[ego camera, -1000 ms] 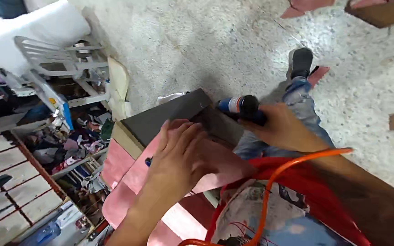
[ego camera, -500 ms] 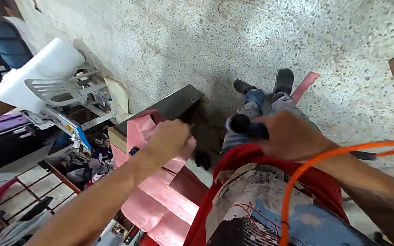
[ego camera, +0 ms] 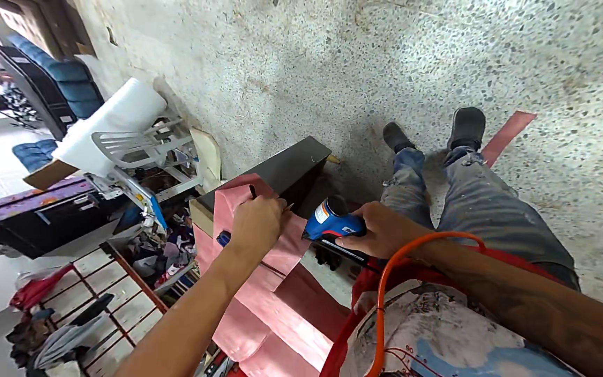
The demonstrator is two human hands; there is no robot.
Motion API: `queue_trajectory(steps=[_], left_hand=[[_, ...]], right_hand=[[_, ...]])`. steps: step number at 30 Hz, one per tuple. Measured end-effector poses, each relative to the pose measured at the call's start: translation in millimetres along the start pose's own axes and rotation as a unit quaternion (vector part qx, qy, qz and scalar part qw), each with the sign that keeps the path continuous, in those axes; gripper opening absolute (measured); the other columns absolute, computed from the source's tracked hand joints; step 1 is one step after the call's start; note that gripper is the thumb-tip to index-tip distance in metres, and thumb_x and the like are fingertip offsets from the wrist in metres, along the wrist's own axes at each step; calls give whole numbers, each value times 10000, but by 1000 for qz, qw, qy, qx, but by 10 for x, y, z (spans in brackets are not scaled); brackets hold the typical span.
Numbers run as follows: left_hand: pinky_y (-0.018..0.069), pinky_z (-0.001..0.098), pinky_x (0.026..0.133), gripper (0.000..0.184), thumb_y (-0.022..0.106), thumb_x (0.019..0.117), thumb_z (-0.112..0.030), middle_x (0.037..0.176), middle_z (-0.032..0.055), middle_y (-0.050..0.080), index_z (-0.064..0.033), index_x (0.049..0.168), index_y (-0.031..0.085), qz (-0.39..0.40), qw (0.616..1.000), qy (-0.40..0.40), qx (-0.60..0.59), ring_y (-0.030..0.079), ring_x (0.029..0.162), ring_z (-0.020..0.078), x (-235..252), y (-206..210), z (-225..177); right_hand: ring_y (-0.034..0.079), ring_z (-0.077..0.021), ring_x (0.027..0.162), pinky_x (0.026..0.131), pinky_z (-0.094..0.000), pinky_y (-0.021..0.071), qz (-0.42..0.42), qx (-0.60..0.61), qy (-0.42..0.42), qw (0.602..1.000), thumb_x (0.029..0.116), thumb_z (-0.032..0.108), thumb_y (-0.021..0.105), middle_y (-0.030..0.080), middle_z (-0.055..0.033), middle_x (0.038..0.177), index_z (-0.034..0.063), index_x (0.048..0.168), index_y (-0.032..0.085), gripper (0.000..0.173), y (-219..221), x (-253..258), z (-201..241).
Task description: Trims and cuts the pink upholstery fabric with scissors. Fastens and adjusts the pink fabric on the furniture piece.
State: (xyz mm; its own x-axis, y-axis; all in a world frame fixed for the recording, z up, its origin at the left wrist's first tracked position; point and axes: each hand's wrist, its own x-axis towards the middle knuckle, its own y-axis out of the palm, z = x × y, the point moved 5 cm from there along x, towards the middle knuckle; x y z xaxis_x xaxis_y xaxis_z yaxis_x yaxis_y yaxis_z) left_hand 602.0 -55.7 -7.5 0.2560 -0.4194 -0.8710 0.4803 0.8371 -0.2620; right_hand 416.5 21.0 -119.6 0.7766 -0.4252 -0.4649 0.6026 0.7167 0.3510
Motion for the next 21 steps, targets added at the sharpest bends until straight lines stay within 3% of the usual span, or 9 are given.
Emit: queue_trajectory(steps=[3,5,7,9,11,13,16,18,21], left_hand=[[554,633,704,221,678,973,-365,895,130,724,-153,971,742,-13,998,13,-62,707,852,381,30,-12,16],[591,533,727,164,701,975,-263,872,76,728,-139,1069,751,-90,966,60,-236,706,792,269,-11,-157,161],[638,375,723,166,630,1009,-114,901,35,741,-55,1146,702,-269,804,154,-508,716,760,156,-202,-518,467],[606,459,905,245,621,1017,-145,1104,69,722,-72,1251,622,-374,633,258,-627,712,975,241,-471,-857,894],[540,446,1026,503,753,920,-339,1253,20,648,-144,1334,544,-395,672,307,-546,643,1141,222,-675,-871,1155],[417,470,1177,815,834,775,-573,1414,9,596,-159,1419,553,-328,824,310,-343,542,1340,198,-632,-658,958],[149,659,1245,937,753,759,-686,1549,6,505,-192,1515,504,-175,905,384,-56,383,1494,226,-180,-282,310],[247,635,1219,739,793,774,-610,1343,0,650,-191,1363,640,-93,889,449,-1,547,1338,215,104,-232,-28],[566,529,857,368,818,820,-502,944,2,721,-174,971,749,-5,866,499,9,690,947,211,470,-329,-348]], right_hand=[[654,-80,584,558,-315,572,-19,0,14,1000,906,439,754,680,30,676,159,851,730,287,-1,60,60],[653,-94,577,553,-330,566,-22,-1,19,1000,916,436,752,678,17,670,150,851,730,294,22,128,115],[657,-113,606,580,-360,569,-41,-19,25,999,919,450,747,675,12,683,156,847,728,302,-70,140,133],[651,-171,621,586,-444,553,-125,-46,42,990,927,427,738,659,-18,680,143,839,724,298,-193,56,40],[652,-258,632,574,-516,548,-204,-107,78,970,962,379,708,644,-81,711,97,1007,692,286,-343,-34,-141],[665,-405,714,592,-619,535,-237,-191,140,942,951,279,670,647,-194,813,30,1244,610,390,-434,-29,-434],[657,-538,779,604,-707,508,-250,-261,224,905,863,164,712,643,-306,869,-52,1220,584,437,-483,2,-825],[660,-526,772,592,-698,500,-262,-250,251,898,880,195,697,648,-291,848,-28,1205,597,406,-501,-47,-989],[658,-523,775,593,-715,487,-311,-208,256,891,969,364,662,656,-282,861,43,1299,572,470,-556,-315,-964]])
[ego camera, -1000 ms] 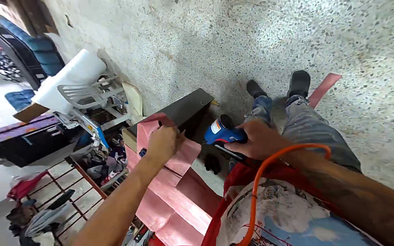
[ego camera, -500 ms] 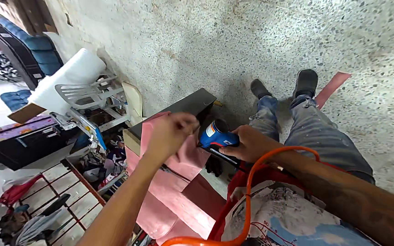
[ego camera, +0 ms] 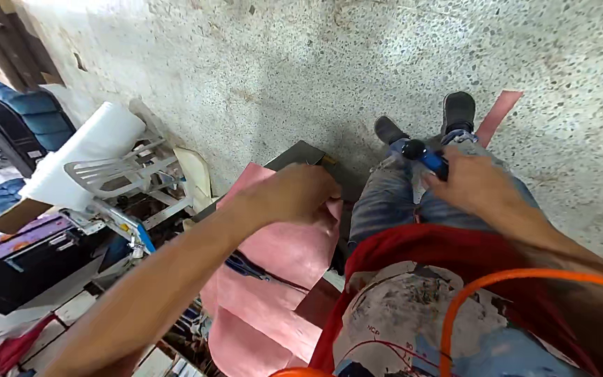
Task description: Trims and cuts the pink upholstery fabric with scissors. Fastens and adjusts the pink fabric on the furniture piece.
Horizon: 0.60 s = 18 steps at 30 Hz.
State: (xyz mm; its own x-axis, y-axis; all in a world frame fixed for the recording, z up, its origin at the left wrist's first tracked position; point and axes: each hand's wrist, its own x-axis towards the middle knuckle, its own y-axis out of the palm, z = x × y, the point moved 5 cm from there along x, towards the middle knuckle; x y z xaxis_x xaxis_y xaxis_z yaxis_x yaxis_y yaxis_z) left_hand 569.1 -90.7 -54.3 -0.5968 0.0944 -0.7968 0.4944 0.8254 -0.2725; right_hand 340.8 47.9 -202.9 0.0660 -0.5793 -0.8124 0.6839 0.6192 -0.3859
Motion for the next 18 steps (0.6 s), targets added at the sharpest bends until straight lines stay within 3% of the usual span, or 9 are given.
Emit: queue_trajectory(steps=[3,5,7,9,12,14,16,18], left_hand=[[552,490,717,279,772,881,-443,855,7,683,-171,851,715,29,998,20,61,676,843,212,173,-103,-26],[537,486,671,288,734,896,-450,822,12,656,-172,841,682,56,992,-9,111,663,804,226,164,-203,-98],[499,488,614,448,665,885,-623,719,4,605,-193,763,645,113,985,-65,115,624,711,221,135,-262,-166],[530,521,644,473,661,864,-674,733,2,632,-206,805,692,184,974,-89,98,648,731,224,169,-193,-219],[570,551,729,266,763,890,-456,802,2,707,-192,868,780,180,981,-69,0,687,797,209,377,72,-189],[563,547,777,228,764,906,-391,839,23,723,-165,884,782,138,981,-116,-64,691,837,215,466,296,-62],[573,550,811,203,771,912,-356,856,41,745,-156,906,803,102,973,-174,-112,708,856,226,460,494,33],[572,534,832,169,763,919,-329,866,34,751,-167,910,810,71,972,-188,-120,711,871,215,469,570,77]], right_hand=[[659,-514,758,606,-704,490,-77,33,21,996,1002,439,598,653,-278,835,43,1272,604,479,-295,-257,-52],[644,-481,707,576,-670,472,-121,53,44,990,1015,478,546,625,-251,768,13,1133,622,485,-496,-442,-77],[627,-458,662,544,-641,450,-152,68,59,984,1015,524,511,603,-225,719,10,1083,624,531,-619,-620,-155],[616,-436,622,515,-620,437,-169,76,55,981,1016,517,498,592,-207,691,24,1098,627,516,-689,-751,-241],[601,-435,578,487,-622,428,-195,82,18,977,1019,452,515,582,-208,661,9,1114,620,466,-740,-797,-335],[637,-463,675,547,-644,469,-201,87,-7,976,1014,378,570,629,-252,791,-25,1117,631,420,-745,-772,-344],[644,-515,952,720,-695,533,-164,71,-22,984,1007,278,632,597,-304,1182,-73,1159,636,382,-715,-747,-282],[647,-498,971,694,-641,569,-141,11,-53,989,983,205,664,537,-302,1273,-91,1124,638,328,-658,-727,-137]])
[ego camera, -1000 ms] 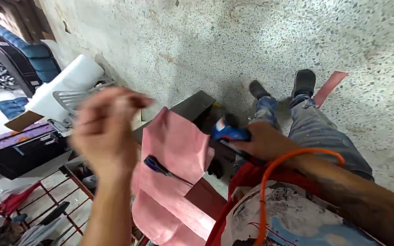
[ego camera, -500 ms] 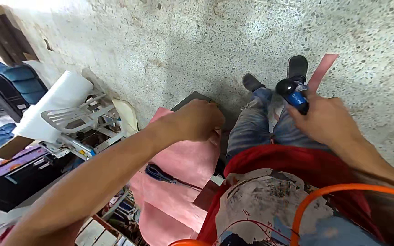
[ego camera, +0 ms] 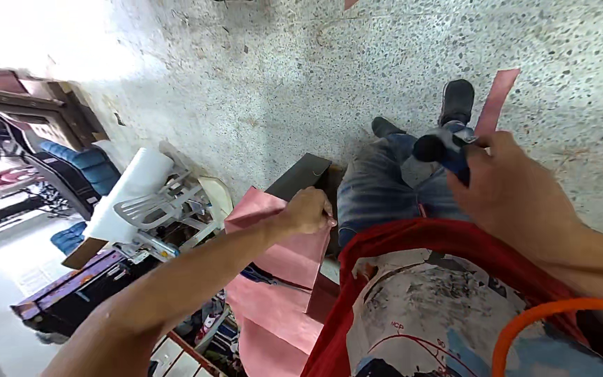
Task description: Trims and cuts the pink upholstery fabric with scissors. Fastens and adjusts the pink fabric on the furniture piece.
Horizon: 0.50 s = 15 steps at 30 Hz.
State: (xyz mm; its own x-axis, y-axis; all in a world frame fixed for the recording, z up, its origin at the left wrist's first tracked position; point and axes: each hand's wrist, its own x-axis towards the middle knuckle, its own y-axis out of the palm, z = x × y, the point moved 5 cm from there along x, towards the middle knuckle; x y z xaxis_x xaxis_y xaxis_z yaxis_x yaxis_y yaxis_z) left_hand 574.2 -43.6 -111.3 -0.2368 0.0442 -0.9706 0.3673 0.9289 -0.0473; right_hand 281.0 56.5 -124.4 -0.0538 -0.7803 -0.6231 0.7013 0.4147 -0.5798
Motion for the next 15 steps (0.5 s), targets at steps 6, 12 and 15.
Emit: queue_trajectory(steps=[6,12,15], left_hand=[[584,529,814,186,721,935,-334,872,24,758,-178,881,806,-38,999,18,-20,723,882,212,196,177,235],[544,531,659,360,787,885,-419,734,91,687,-79,776,743,126,987,22,-98,662,699,249,443,346,472],[507,490,600,367,764,899,-361,690,100,656,-36,738,711,192,971,58,-130,627,648,228,324,257,460]], right_hand=[[649,-299,607,553,-514,563,143,151,-42,977,997,177,646,635,-150,816,179,1657,27,905,51,381,553],[636,-252,558,465,-412,565,536,396,65,742,1050,105,548,674,-201,1067,446,1617,197,750,661,912,904],[608,-185,542,474,-348,542,610,355,135,696,1075,188,501,685,-156,1048,456,1615,226,663,1010,963,969]])
